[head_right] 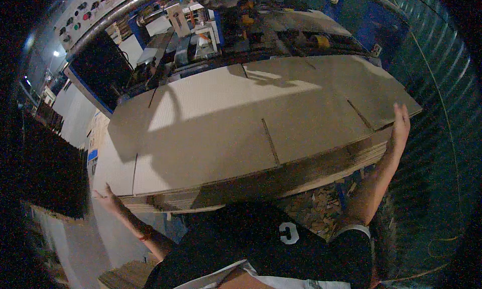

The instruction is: The person repeatedly picks up flat cardboard sheets from a nearby stack and places them onto a conveyor-fed machine. They align each sheet with both hands before releasing it onto the moving surface. The process continues with multiple sheets throughout the clip.

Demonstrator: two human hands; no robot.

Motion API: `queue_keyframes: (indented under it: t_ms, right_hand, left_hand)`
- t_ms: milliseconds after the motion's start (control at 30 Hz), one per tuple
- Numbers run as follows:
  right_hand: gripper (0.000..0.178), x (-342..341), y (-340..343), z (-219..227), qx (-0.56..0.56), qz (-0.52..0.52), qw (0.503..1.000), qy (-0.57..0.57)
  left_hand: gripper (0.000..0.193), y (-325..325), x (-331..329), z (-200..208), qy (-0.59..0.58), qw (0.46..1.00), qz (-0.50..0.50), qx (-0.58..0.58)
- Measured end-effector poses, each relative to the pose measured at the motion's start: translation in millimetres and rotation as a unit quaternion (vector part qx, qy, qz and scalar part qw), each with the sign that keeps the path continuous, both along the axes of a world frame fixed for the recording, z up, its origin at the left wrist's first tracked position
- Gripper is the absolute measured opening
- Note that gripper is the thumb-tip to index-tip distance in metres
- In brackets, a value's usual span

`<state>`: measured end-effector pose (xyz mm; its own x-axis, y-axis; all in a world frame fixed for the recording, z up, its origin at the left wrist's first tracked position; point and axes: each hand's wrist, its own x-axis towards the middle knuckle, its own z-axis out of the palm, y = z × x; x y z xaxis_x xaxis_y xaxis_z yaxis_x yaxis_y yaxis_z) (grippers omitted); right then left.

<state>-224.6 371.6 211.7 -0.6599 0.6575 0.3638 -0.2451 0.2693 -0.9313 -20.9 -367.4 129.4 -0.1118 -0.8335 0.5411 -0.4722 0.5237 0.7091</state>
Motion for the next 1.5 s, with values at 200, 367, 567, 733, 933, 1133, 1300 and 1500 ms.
queue_keyframes:
  t_ms: [200, 367, 567, 733, 933, 1133, 1300, 1500]
  right_hand:
    - [0.061, 7.8, 4.0, -22.1, -0.038, -0.037, 0.993, 0.110]
    - [0.047, -35.6, 41.4, -49.2, -0.172, -0.005, 0.972, 0.158]
    - [0.050, -15.1, 21.3, -22.6, -0.083, 0.064, 0.988, 0.110]
    - [0.038, 109.9, -85.9, -16.4, 0.169, -0.041, 0.984, 0.040]
    - [0.018, 144.7, -161.2, -62.6, 0.516, 0.247, 0.819, 0.040]
    - [0.026, 118.2, -156.3, -62.9, 0.584, 0.334, 0.739, 0.024]
    - [0.034, 102.9, -161.8, -61.0, 0.612, 0.346, 0.710, 0.018]
    - [0.045, 83.0, -162.7, -56.6, 0.638, 0.399, 0.658, -0.004]
  left_hand:
    - [0.076, -27.7, -0.9, 60.6, 0.072, 0.988, -0.133, 0.034]
    - [0.084, -14.5, -24.2, 70.9, 0.015, 0.999, -0.040, -0.024]
    - [0.052, -47.1, -29.2, 19.8, 0.462, 0.848, -0.176, 0.191]
    - [0.043, -41.2, 2.0, -5.3, 0.378, 0.807, -0.299, 0.341]
    - [0.038, 92.5, 16.1, 8.2, 0.091, 0.835, -0.532, 0.107]
    - [0.042, 141.5, -25.0, 31.7, -0.327, 0.698, -0.599, -0.215]
    - [0.039, 136.2, -37.5, 34.9, -0.342, 0.670, -0.612, -0.244]
    - [0.047, 124.5, -49.4, 28.5, -0.334, 0.677, -0.606, -0.249]
